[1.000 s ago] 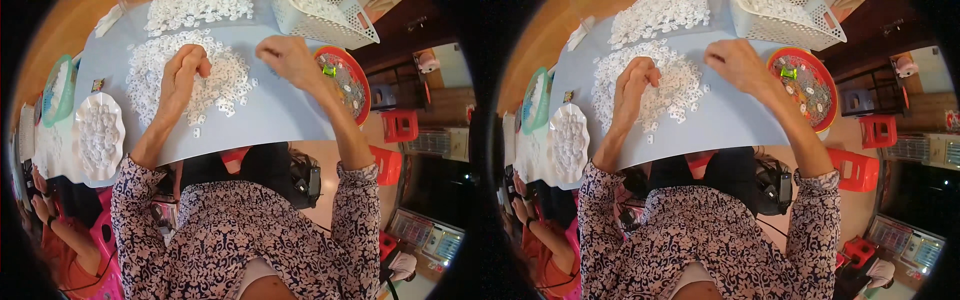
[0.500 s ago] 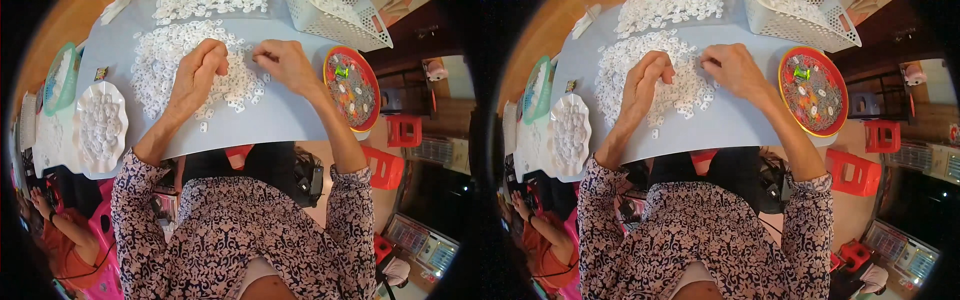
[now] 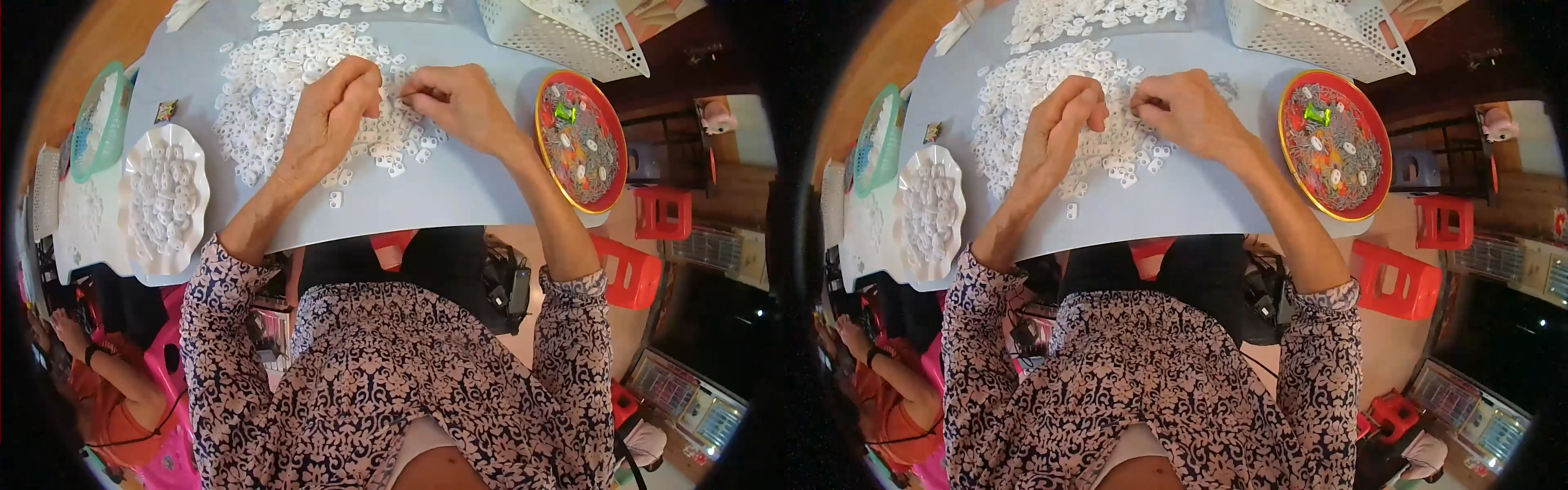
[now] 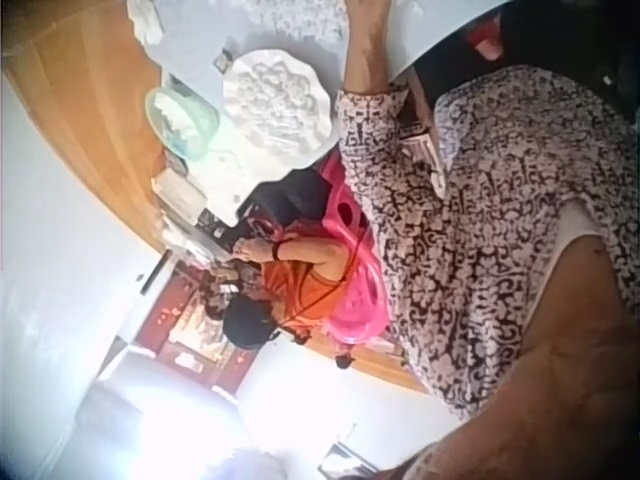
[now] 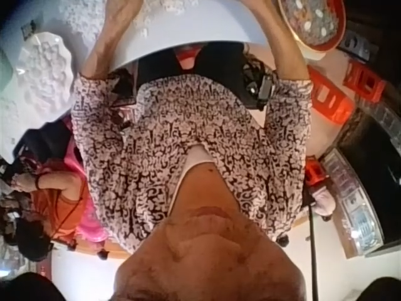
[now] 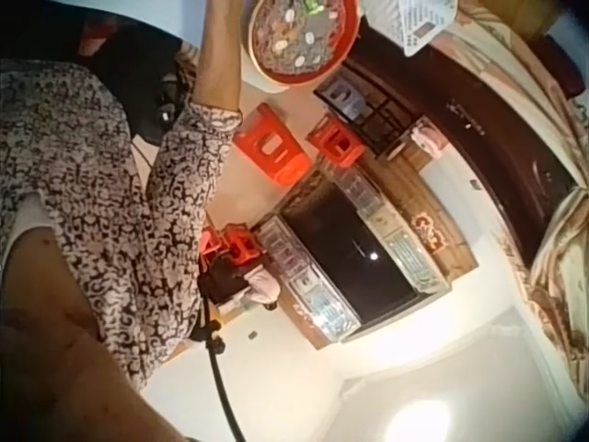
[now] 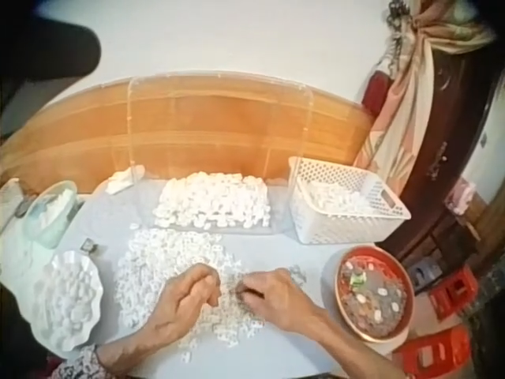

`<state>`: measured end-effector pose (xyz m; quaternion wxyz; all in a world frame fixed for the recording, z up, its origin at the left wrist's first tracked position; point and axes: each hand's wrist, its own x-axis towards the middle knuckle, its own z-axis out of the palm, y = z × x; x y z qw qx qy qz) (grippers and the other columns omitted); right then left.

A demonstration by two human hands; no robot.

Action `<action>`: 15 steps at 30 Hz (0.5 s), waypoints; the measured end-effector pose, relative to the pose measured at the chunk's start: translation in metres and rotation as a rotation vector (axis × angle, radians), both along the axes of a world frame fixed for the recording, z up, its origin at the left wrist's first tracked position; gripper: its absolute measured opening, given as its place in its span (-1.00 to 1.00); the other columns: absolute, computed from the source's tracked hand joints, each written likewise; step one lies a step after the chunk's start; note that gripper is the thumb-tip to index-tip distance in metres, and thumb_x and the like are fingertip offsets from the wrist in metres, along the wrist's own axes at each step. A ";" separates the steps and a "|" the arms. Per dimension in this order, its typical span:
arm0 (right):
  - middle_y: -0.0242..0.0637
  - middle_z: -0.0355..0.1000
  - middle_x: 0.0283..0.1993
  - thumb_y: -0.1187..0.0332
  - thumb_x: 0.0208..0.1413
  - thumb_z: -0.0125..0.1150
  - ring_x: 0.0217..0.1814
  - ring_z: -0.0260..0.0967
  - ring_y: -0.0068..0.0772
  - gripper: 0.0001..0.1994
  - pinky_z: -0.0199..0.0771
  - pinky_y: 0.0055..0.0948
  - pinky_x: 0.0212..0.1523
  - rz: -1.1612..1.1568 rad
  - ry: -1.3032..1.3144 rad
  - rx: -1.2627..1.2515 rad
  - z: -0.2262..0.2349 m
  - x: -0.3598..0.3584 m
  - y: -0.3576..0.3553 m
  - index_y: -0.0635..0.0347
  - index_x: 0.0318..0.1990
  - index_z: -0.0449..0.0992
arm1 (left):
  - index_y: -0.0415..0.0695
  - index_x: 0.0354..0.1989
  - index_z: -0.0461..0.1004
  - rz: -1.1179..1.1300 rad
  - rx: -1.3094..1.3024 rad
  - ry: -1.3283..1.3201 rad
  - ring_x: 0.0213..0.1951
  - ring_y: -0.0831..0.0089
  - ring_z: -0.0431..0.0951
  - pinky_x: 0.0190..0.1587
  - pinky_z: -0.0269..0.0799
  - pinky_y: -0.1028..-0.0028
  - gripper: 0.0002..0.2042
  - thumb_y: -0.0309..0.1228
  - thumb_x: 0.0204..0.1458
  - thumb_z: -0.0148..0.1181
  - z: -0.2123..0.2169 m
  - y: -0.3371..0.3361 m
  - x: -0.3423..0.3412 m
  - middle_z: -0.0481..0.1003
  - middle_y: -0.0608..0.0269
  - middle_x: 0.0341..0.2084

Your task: Manually assembling small white plastic fasteners by inserting metal pins into them.

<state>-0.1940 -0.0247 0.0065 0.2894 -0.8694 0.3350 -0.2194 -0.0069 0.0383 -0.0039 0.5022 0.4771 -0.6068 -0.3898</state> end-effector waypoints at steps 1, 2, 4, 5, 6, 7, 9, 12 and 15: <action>-0.24 0.47 -0.45 0.50 -0.04 0.21 -0.51 0.36 -0.48 -0.86 0.38 -0.53 -0.40 0.003 0.000 0.000 0.000 -0.001 0.000 0.28 -0.28 0.53 | -0.25 -0.30 0.36 0.003 0.000 0.000 -0.49 0.62 0.32 -0.40 0.26 0.60 -0.80 -0.38 0.19 -0.14 0.000 0.001 0.000 0.35 0.34 -0.62; -0.30 0.47 -0.46 0.50 0.00 0.19 -0.50 0.33 -0.57 -0.87 0.35 -0.58 -0.41 -0.044 -0.011 0.105 -0.001 -0.003 -0.001 0.29 -0.28 0.53 | -0.25 -0.31 0.37 -0.010 0.035 0.002 -0.46 0.61 0.32 -0.34 0.26 0.59 -0.79 -0.37 0.19 -0.13 0.001 0.002 0.000 0.35 0.34 -0.58; -0.36 0.47 -0.46 0.50 0.04 0.18 -0.49 0.31 -0.67 -0.89 0.33 -0.63 -0.42 -0.089 -0.022 0.208 -0.002 -0.006 -0.002 0.31 -0.27 0.52 | -0.26 -0.32 0.38 -0.022 0.068 0.003 -0.44 0.61 0.32 -0.28 0.27 0.59 -0.78 -0.35 0.20 -0.12 0.000 0.002 0.000 0.35 0.34 -0.54; -0.41 0.46 -0.45 0.49 0.07 0.16 -0.45 0.30 -0.70 -0.89 0.33 -0.65 -0.41 -0.088 -0.086 0.266 -0.004 -0.007 -0.002 0.33 -0.27 0.52 | -0.25 -0.31 0.38 -0.020 0.042 -0.008 -0.47 0.62 0.32 -0.34 0.26 0.60 -0.79 -0.37 0.19 -0.13 -0.001 0.002 0.000 0.36 0.34 -0.58; -0.46 0.44 -0.45 0.48 0.10 0.15 -0.42 0.30 -0.74 -0.88 0.32 -0.68 -0.39 -0.087 -0.152 0.323 -0.005 -0.008 -0.003 0.35 -0.26 0.51 | -0.25 -0.29 0.38 -0.017 0.015 -0.020 -0.49 0.64 0.33 -0.41 0.26 0.61 -0.80 -0.38 0.18 -0.13 -0.002 0.002 0.000 0.37 0.34 -0.62; -0.46 0.44 -0.45 0.48 0.10 0.15 -0.42 0.30 -0.74 -0.88 0.32 -0.68 -0.39 -0.085 -0.153 0.320 -0.006 -0.007 -0.002 0.35 -0.26 0.51 | -0.25 -0.29 0.38 -0.016 0.012 -0.022 -0.49 0.64 0.33 -0.41 0.26 0.61 -0.80 -0.38 0.18 -0.13 -0.002 0.002 0.000 0.37 0.34 -0.62; -0.44 0.40 -0.57 0.45 0.02 0.18 -0.53 0.21 -0.73 -0.90 0.25 -0.62 -0.51 -0.119 -0.414 0.370 -0.009 -0.001 0.002 0.30 -0.34 0.55 | -0.25 -0.30 0.40 -0.042 0.028 -0.021 -0.50 0.64 0.33 -0.42 0.25 0.61 -0.80 -0.38 0.18 -0.11 -0.003 0.001 -0.001 0.38 0.35 -0.63; -0.43 0.42 -0.54 0.47 0.03 0.18 -0.52 0.22 -0.73 -0.89 0.27 -0.62 -0.49 -0.113 -0.453 0.313 -0.007 0.005 0.005 0.31 -0.31 0.54 | -0.26 -0.31 0.41 -0.065 0.106 0.054 -0.50 0.64 0.33 -0.43 0.25 0.61 -0.80 -0.38 0.17 -0.08 0.002 0.002 -0.002 0.39 0.35 -0.63; -0.44 0.43 -0.53 0.48 0.04 0.17 -0.50 0.25 -0.72 -0.89 0.30 -0.63 -0.47 -0.116 -0.395 0.184 0.002 0.013 0.011 0.30 -0.30 0.55 | -0.26 -0.31 0.43 -0.043 0.068 0.029 -0.50 0.65 0.33 -0.42 0.25 0.61 -0.81 -0.39 0.16 -0.06 -0.002 0.002 -0.004 0.41 0.35 -0.62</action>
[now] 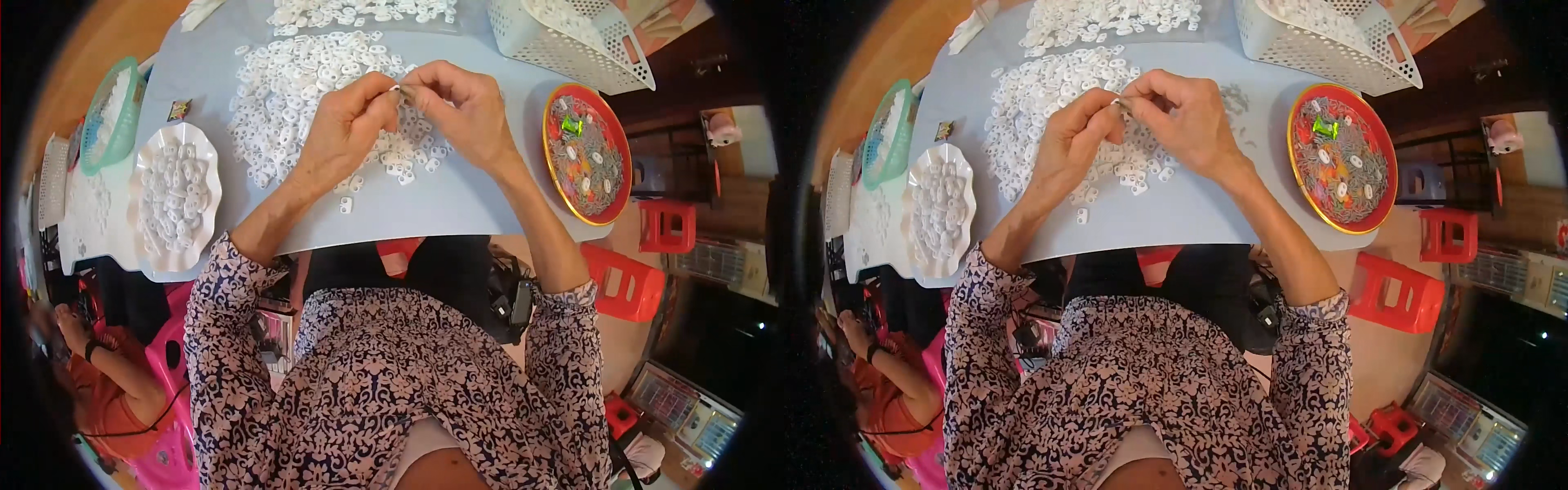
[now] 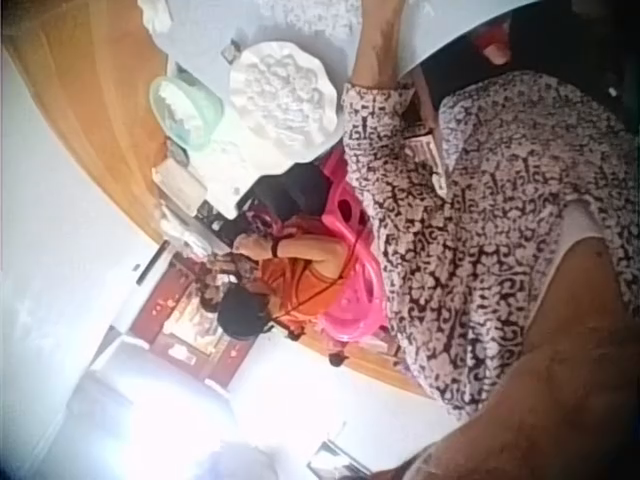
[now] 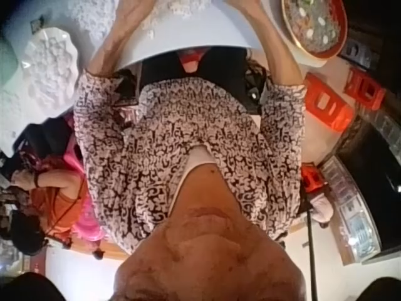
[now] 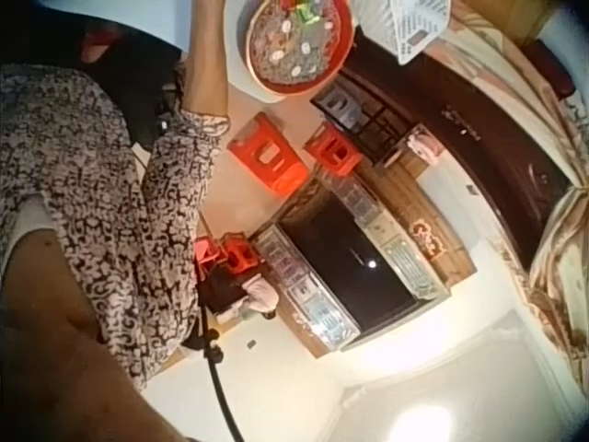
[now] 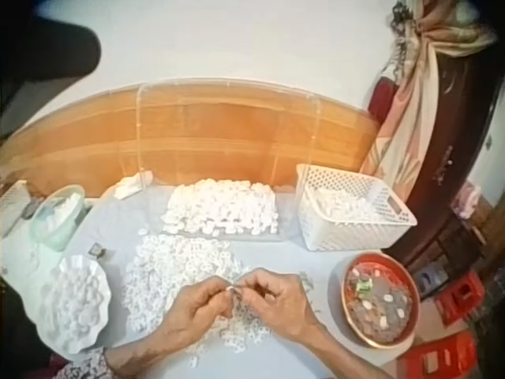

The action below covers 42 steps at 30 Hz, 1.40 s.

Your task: Manually assembling small white plastic fasteners by inserting metal pins into them.

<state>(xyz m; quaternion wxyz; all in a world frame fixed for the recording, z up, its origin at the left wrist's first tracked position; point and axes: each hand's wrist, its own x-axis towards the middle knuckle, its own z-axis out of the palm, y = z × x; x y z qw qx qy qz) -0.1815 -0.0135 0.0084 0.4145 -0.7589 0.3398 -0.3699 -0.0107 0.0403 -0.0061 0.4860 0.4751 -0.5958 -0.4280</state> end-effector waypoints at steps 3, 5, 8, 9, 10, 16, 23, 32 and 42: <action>-0.43 0.45 -0.52 0.48 0.03 0.17 -0.50 0.26 -0.71 -0.89 0.32 -0.64 -0.44 -0.023 -0.063 -0.007 0.003 0.004 0.004 0.31 -0.31 0.55 | -0.26 -0.30 0.44 0.000 -0.036 -0.026 -0.50 0.65 0.34 -0.43 0.26 0.61 -0.82 -0.40 0.15 -0.04 0.001 0.000 0.002 0.43 0.34 -0.61; -0.42 0.45 -0.52 0.49 0.02 0.17 -0.50 0.26 -0.70 -0.90 0.33 -0.64 -0.44 -0.011 -0.062 0.027 0.004 0.002 0.004 0.30 -0.31 0.54 | -0.26 -0.30 0.44 0.009 -0.051 -0.026 -0.49 0.65 0.34 -0.42 0.26 0.61 -0.82 -0.41 0.15 -0.04 0.001 0.001 0.001 0.43 0.35 -0.61; -0.40 0.46 -0.50 0.51 -0.01 0.19 -0.49 0.28 -0.67 -0.89 0.35 -0.63 -0.43 0.009 -0.044 0.011 0.004 0.001 0.001 0.30 -0.31 0.55 | -0.26 -0.32 0.45 -0.010 -0.028 0.026 -0.48 0.63 0.36 -0.38 0.28 0.59 -0.83 -0.42 0.15 -0.05 0.002 0.001 0.001 0.45 0.33 -0.60; -0.38 0.47 -0.48 0.52 -0.03 0.21 -0.48 0.30 -0.67 -0.89 0.36 -0.62 -0.43 0.018 -0.029 -0.039 0.004 0.000 0.001 0.30 -0.31 0.55 | -0.26 -0.33 0.44 -0.038 0.010 0.077 -0.47 0.61 0.36 -0.36 0.30 0.57 -0.82 -0.43 0.15 -0.06 0.003 0.000 0.001 0.46 0.31 -0.59; -0.38 0.47 -0.48 0.52 -0.03 0.21 -0.48 0.30 -0.67 -0.89 0.36 -0.62 -0.43 0.015 -0.027 -0.040 0.003 -0.001 0.000 0.30 -0.31 0.55 | -0.26 -0.33 0.44 -0.041 0.010 0.079 -0.47 0.61 0.36 -0.36 0.30 0.57 -0.82 -0.43 0.15 -0.06 0.005 -0.001 0.002 0.46 0.31 -0.59; -0.33 0.48 -0.38 0.57 -0.07 0.22 -0.45 0.39 -0.60 -0.86 0.40 -0.61 -0.40 0.114 -0.058 -0.237 0.006 -0.001 0.000 0.30 -0.30 0.55 | -0.28 -0.38 0.43 -0.268 0.375 0.549 -0.45 0.47 0.39 -0.30 0.34 0.49 -0.78 -0.38 0.18 -0.05 0.002 -0.007 0.013 0.43 0.20 -0.59; -0.37 0.49 -0.39 0.56 -0.02 0.21 -0.41 0.39 -0.63 -0.84 0.40 -0.63 -0.37 0.036 -0.159 -0.066 -0.010 -0.001 0.006 0.27 -0.24 0.56 | -0.27 -0.29 0.46 -0.242 0.326 0.655 -0.44 0.49 0.41 -0.31 0.35 0.52 -0.83 -0.42 0.16 0.00 -0.006 -0.010 0.010 0.45 0.23 -0.55; -0.45 0.44 -0.49 0.52 0.03 0.17 -0.45 0.31 -0.74 -0.93 0.35 -0.66 -0.42 -0.054 -0.087 0.153 0.002 0.004 0.012 0.35 -0.35 0.51 | -0.26 -0.26 0.47 -0.132 0.122 0.310 -0.43 0.61 0.44 -0.32 0.33 0.60 -0.84 -0.44 0.16 0.00 -0.003 -0.006 0.005 0.51 0.27 -0.51; -0.41 0.43 -0.49 0.52 0.03 0.12 -0.47 0.33 -0.70 -0.89 0.37 -0.64 -0.42 0.025 -0.230 0.138 -0.002 -0.002 0.008 0.32 -0.30 0.54 | -0.30 -0.30 0.42 -0.166 0.356 0.414 -0.43 0.50 0.40 -0.29 0.34 0.51 -0.77 -0.38 0.18 -0.09 0.002 -0.007 0.006 0.40 0.28 -0.63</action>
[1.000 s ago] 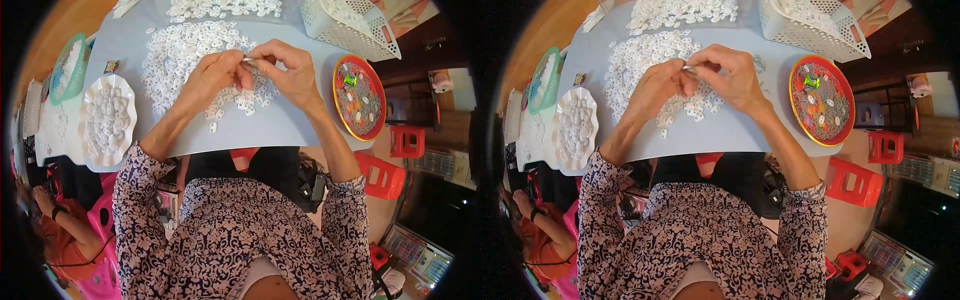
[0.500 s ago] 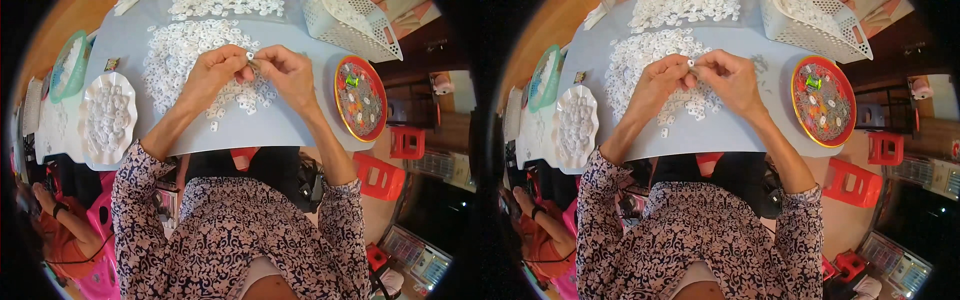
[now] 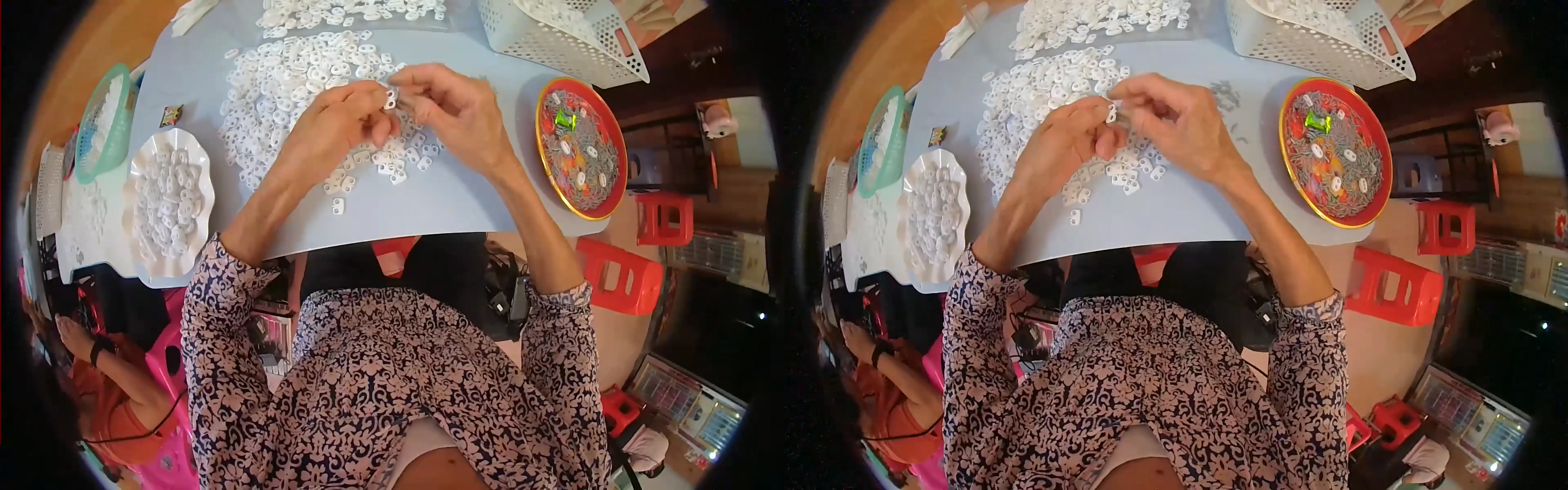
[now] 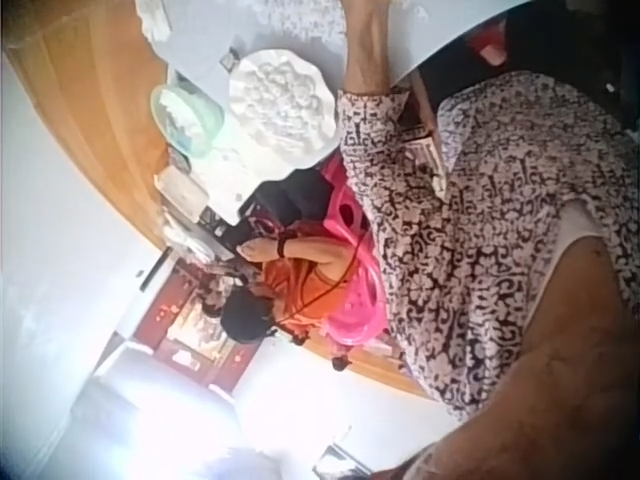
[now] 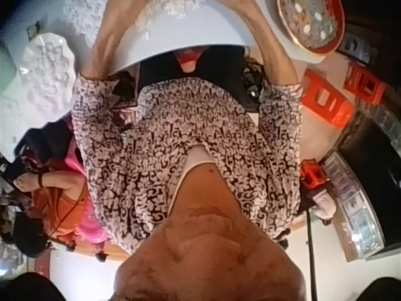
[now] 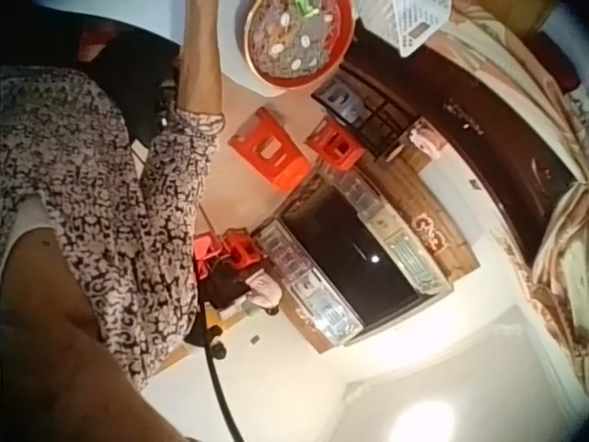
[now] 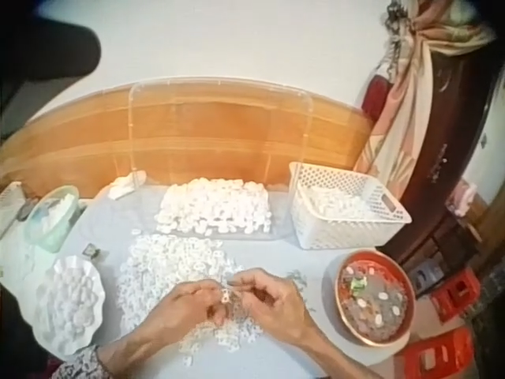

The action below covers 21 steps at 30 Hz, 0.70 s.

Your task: Manually assembling small white plastic fasteners by inserting metal pins into them.

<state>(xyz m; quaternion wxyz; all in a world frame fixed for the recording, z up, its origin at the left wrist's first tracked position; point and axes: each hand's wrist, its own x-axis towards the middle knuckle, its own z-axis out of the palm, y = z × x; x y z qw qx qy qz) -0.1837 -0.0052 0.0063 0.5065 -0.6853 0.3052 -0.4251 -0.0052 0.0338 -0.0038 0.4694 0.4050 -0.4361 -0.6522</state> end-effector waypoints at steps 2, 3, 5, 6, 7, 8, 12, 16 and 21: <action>-0.39 0.45 -0.47 0.53 0.01 0.14 -0.48 0.35 -0.67 -0.89 0.38 -0.62 -0.42 0.019 0.062 -0.094 -0.003 -0.001 -0.002 0.31 -0.29 0.54 | -0.32 -0.31 0.41 -0.015 0.063 0.102 -0.42 0.45 0.41 -0.27 0.36 0.49 -0.75 -0.37 0.19 -0.12 0.000 -0.001 0.002 0.37 0.26 -0.66; -0.37 0.46 -0.46 0.54 -0.01 0.16 -0.48 0.36 -0.65 -0.88 0.40 -0.61 -0.41 0.032 0.125 -0.189 -0.004 -0.001 -0.002 0.30 -0.29 0.55 | -0.33 -0.33 0.39 -0.056 0.072 0.139 -0.41 0.43 0.41 -0.25 0.36 0.47 -0.74 -0.36 0.19 -0.13 0.001 -0.001 0.003 0.34 0.25 -0.67; -0.35 0.47 -0.45 0.55 -0.03 0.18 -0.48 0.37 -0.63 -0.87 0.40 -0.61 -0.42 0.033 0.132 -0.242 -0.002 -0.001 -0.003 0.29 -0.29 0.55 | -0.34 -0.34 0.38 -0.093 0.080 0.178 -0.39 0.42 0.42 -0.24 0.37 0.46 -0.73 -0.35 0.20 -0.14 0.002 -0.001 0.005 0.32 0.25 -0.69; -0.33 0.48 -0.44 0.55 -0.05 0.20 -0.48 0.38 -0.62 -0.87 0.40 -0.61 -0.42 0.030 0.139 -0.296 -0.001 -0.001 -0.003 0.29 -0.29 0.55 | -0.33 -0.35 0.38 -0.118 0.085 0.155 -0.40 0.42 0.42 -0.23 0.37 0.46 -0.73 -0.34 0.20 -0.15 0.003 -0.001 0.005 0.33 0.24 -0.69; -0.33 0.48 -0.44 0.55 -0.05 0.20 -0.48 0.38 -0.62 -0.87 0.40 -0.61 -0.42 0.033 0.140 -0.296 0.002 -0.001 -0.003 0.29 -0.29 0.55 | -0.32 -0.37 0.38 -0.143 0.090 0.132 -0.40 0.42 0.42 -0.23 0.37 0.46 -0.72 -0.33 0.20 -0.15 0.004 -0.001 0.005 0.33 0.23 -0.68; -0.31 0.49 -0.44 0.54 -0.05 0.22 -0.49 0.38 -0.62 -0.88 0.40 -0.60 -0.43 0.039 0.158 -0.345 0.004 -0.002 -0.004 0.29 -0.30 0.54 | -0.32 -0.37 0.38 -0.140 0.090 0.132 -0.40 0.42 0.42 -0.23 0.37 0.46 -0.72 -0.33 0.20 -0.15 0.003 0.000 0.005 0.33 0.23 -0.68; -0.34 0.49 -0.47 0.51 -0.01 0.22 -0.50 0.37 -0.63 -0.92 0.38 -0.60 -0.46 -0.007 0.181 -0.308 0.001 0.002 -0.003 0.30 -0.33 0.54 | -0.33 -0.36 0.39 -0.037 0.022 0.018 -0.42 0.46 0.42 -0.28 0.36 0.49 -0.72 -0.34 0.18 -0.15 0.001 0.004 0.001 0.38 0.23 -0.65; -0.40 0.47 -0.51 0.48 0.04 0.20 -0.52 0.34 -0.66 -0.92 0.36 -0.61 -0.48 -0.031 0.132 -0.141 -0.001 0.003 0.000 0.32 -0.34 0.53 | -0.30 -0.32 0.40 0.126 -0.287 -0.348 -0.46 0.57 0.40 -0.36 0.32 0.54 -0.79 -0.40 0.14 -0.09 0.004 0.010 -0.006 0.43 0.27 -0.61; -0.45 0.42 -0.56 0.46 0.07 0.17 -0.56 0.25 -0.74 -0.90 0.28 -0.66 -0.54 -0.038 0.167 0.020 0.002 0.002 0.000 0.33 -0.34 0.52 | -0.28 -0.29 0.42 0.124 -0.344 -0.440 -0.50 0.63 0.37 -0.44 0.27 0.58 -0.85 -0.47 0.11 -0.05 -0.001 0.009 -0.005 0.43 0.32 -0.60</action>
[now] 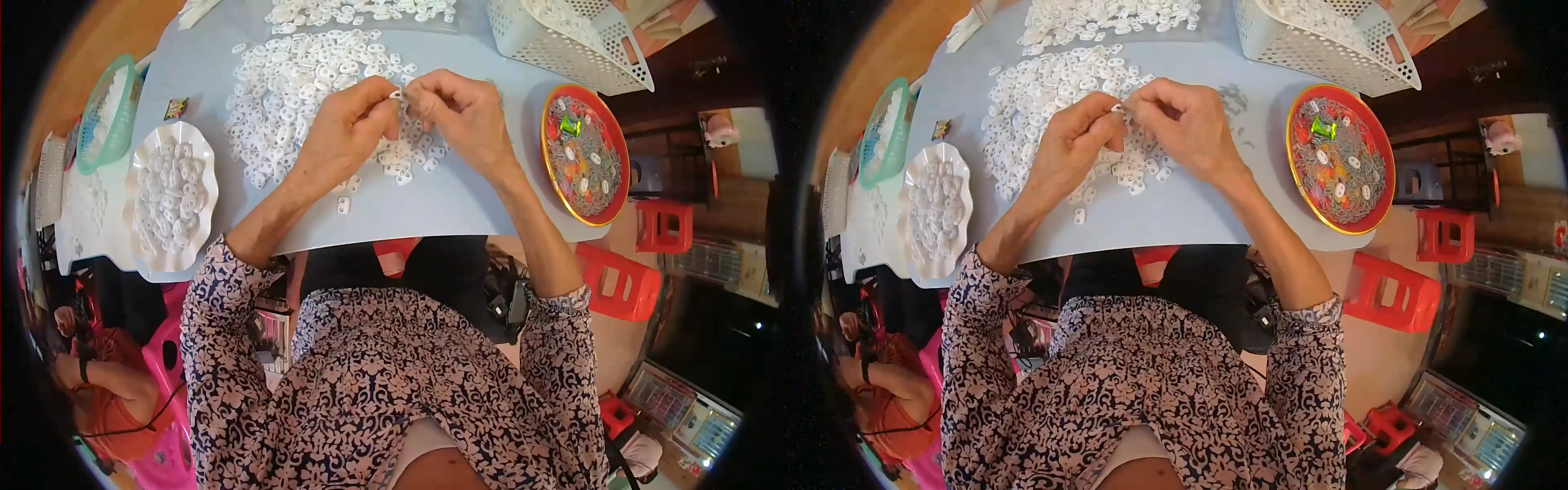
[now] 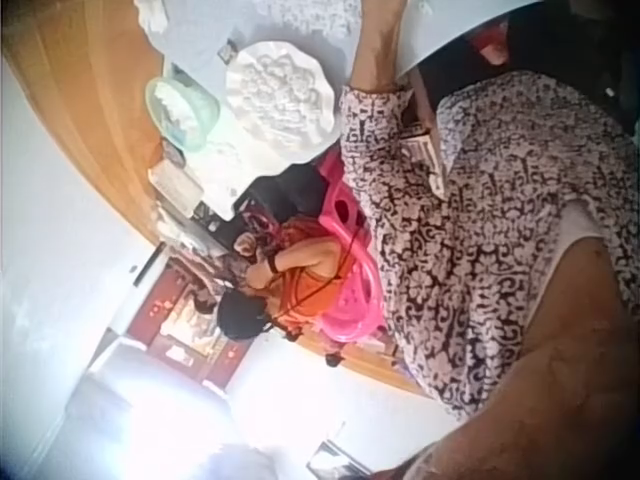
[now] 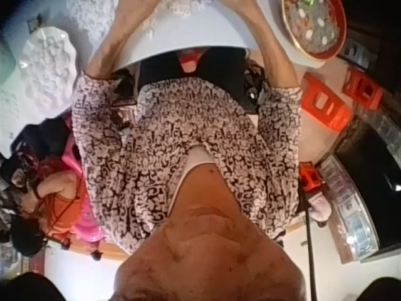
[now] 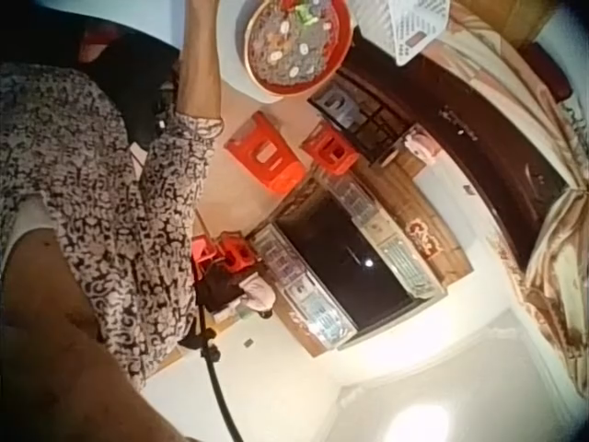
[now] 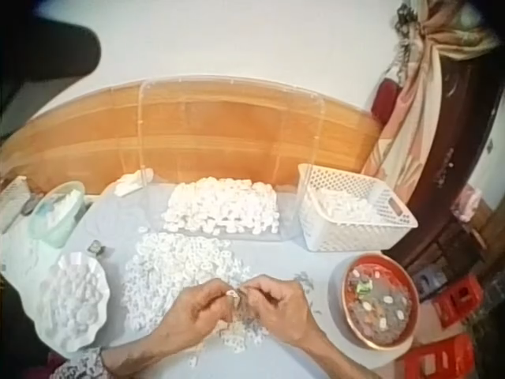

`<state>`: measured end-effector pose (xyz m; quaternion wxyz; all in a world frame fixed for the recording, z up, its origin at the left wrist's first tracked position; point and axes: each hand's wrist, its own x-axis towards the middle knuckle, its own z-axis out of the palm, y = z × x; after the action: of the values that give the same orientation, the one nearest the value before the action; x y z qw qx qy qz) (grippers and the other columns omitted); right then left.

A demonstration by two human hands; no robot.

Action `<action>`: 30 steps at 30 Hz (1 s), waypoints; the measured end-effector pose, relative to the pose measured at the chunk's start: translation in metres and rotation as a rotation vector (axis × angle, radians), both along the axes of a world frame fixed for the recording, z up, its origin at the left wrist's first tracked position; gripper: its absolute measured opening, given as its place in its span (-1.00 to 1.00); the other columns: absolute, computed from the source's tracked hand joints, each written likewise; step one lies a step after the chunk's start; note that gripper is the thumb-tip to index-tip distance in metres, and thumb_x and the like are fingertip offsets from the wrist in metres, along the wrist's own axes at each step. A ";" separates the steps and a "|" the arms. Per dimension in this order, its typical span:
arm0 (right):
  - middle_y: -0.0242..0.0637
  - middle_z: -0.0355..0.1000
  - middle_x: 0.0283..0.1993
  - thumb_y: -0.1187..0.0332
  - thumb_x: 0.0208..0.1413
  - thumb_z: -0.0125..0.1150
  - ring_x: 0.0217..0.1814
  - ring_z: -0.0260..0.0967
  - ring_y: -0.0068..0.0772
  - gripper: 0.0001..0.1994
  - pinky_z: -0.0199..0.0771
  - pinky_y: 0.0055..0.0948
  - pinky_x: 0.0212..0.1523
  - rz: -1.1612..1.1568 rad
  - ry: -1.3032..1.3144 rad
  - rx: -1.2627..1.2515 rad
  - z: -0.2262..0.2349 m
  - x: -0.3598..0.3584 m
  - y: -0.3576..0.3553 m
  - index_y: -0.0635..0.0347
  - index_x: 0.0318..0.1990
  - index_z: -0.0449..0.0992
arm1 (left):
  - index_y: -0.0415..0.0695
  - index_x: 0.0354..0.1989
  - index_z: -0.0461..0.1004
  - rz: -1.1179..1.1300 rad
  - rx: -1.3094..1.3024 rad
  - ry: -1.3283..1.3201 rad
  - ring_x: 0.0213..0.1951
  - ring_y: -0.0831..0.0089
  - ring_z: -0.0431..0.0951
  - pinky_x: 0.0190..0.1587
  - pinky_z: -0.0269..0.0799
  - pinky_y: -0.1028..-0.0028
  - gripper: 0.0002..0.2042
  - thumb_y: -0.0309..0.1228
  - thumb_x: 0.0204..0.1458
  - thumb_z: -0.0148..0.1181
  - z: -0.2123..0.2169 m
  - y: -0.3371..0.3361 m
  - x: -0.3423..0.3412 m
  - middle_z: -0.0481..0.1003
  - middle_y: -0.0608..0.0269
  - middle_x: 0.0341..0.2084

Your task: Manually assembling small white plastic fasteners by inserting metal pins into them.

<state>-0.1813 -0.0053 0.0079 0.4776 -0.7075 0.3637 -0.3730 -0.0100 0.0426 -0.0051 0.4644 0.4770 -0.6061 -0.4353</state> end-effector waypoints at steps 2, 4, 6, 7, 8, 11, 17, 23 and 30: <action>-0.45 0.40 -0.57 0.45 0.06 0.17 -0.57 0.23 -0.74 -0.90 0.26 -0.65 -0.55 0.002 -0.008 -0.012 -0.005 0.000 0.000 0.33 -0.35 0.52 | -0.28 -0.28 0.42 -0.016 -0.006 -0.001 -0.51 0.64 0.37 -0.46 0.26 0.59 -0.86 -0.48 0.11 -0.04 -0.002 -0.001 0.000 0.43 0.32 -0.60; -0.45 0.39 -0.59 0.44 0.06 0.17 -0.58 0.21 -0.75 -0.89 0.24 -0.65 -0.56 -0.001 -0.013 -0.024 -0.007 0.001 0.000 0.32 -0.36 0.52 | -0.27 -0.28 0.44 -0.022 0.023 0.038 -0.50 0.65 0.37 -0.43 0.27 0.62 -0.85 -0.47 0.11 -0.03 -0.003 0.000 0.000 0.43 0.33 -0.60; -0.46 0.36 -0.62 0.43 0.04 0.15 -0.59 0.20 -0.74 -0.89 0.23 -0.62 -0.57 -0.024 0.024 -0.058 -0.008 0.002 0.000 0.30 -0.38 0.52 | -0.27 -0.29 0.45 -0.031 0.057 0.082 -0.49 0.65 0.37 -0.42 0.28 0.64 -0.85 -0.46 0.11 -0.02 -0.002 -0.001 0.000 0.43 0.34 -0.60; -0.46 0.36 -0.62 0.43 0.04 0.15 -0.59 0.20 -0.74 -0.89 0.23 -0.62 -0.57 -0.035 0.028 -0.058 -0.007 0.002 0.000 0.30 -0.38 0.52 | -0.26 -0.29 0.46 -0.031 0.092 0.124 -0.49 0.65 0.38 -0.40 0.28 0.66 -0.85 -0.45 0.11 -0.01 0.000 -0.001 0.001 0.43 0.35 -0.60; -0.47 0.39 -0.57 0.43 0.09 0.14 -0.56 0.21 -0.75 -0.88 0.23 -0.66 -0.54 -0.025 0.083 -0.068 -0.002 -0.001 0.000 0.31 -0.35 0.52 | -0.26 -0.33 0.47 -0.034 0.088 0.119 -0.48 0.66 0.39 -0.37 0.30 0.66 -0.85 -0.45 0.09 -0.01 0.001 -0.002 0.001 0.43 0.36 -0.60; -0.48 0.41 -0.52 0.42 0.13 0.12 -0.53 0.23 -0.76 -0.87 0.24 -0.71 -0.52 -0.038 0.125 -0.193 0.001 -0.023 -0.009 0.32 -0.32 0.53 | -0.26 -0.38 0.47 -0.005 0.106 0.099 -0.48 0.65 0.39 -0.35 0.31 0.64 -0.84 -0.44 0.07 -0.01 0.005 -0.001 0.001 0.42 0.35 -0.61; -0.39 0.40 -0.58 0.43 0.06 0.15 -0.54 0.28 -0.66 -0.89 0.28 -0.61 -0.51 -0.125 0.498 -0.323 0.028 -0.081 -0.015 0.28 -0.32 0.53 | -0.25 -0.40 0.47 -0.039 0.070 0.119 -0.47 0.63 0.38 -0.29 0.32 0.59 -0.84 -0.44 0.06 -0.02 0.003 0.002 0.000 0.40 0.35 -0.62; -0.11 0.44 -0.47 0.46 -0.03 0.12 -0.44 0.39 -0.06 -0.91 0.39 -0.25 -0.36 -0.039 0.768 -0.586 0.016 -0.108 -0.011 0.30 -0.41 0.50 | -0.24 -0.42 0.46 -0.031 0.079 0.148 -0.46 0.66 0.37 -0.28 0.31 0.60 -0.83 -0.43 0.10 -0.02 -0.002 0.003 -0.003 0.40 0.37 -0.61; -0.18 0.40 -0.42 0.45 -0.05 0.14 -0.36 0.36 -0.06 -0.91 0.38 -0.19 -0.27 0.038 1.006 -0.685 0.015 -0.107 -0.003 0.29 -0.44 0.46 | -0.24 -0.38 0.45 -0.063 0.091 0.088 -0.47 0.67 0.36 -0.30 0.28 0.61 -0.84 -0.43 0.11 -0.03 -0.004 0.005 -0.002 0.39 0.38 -0.60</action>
<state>-0.2885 -0.0087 0.0228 -0.0007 -0.9167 0.3914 -0.0803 -0.0120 0.0474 -0.0087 0.4544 0.4586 -0.5796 -0.4973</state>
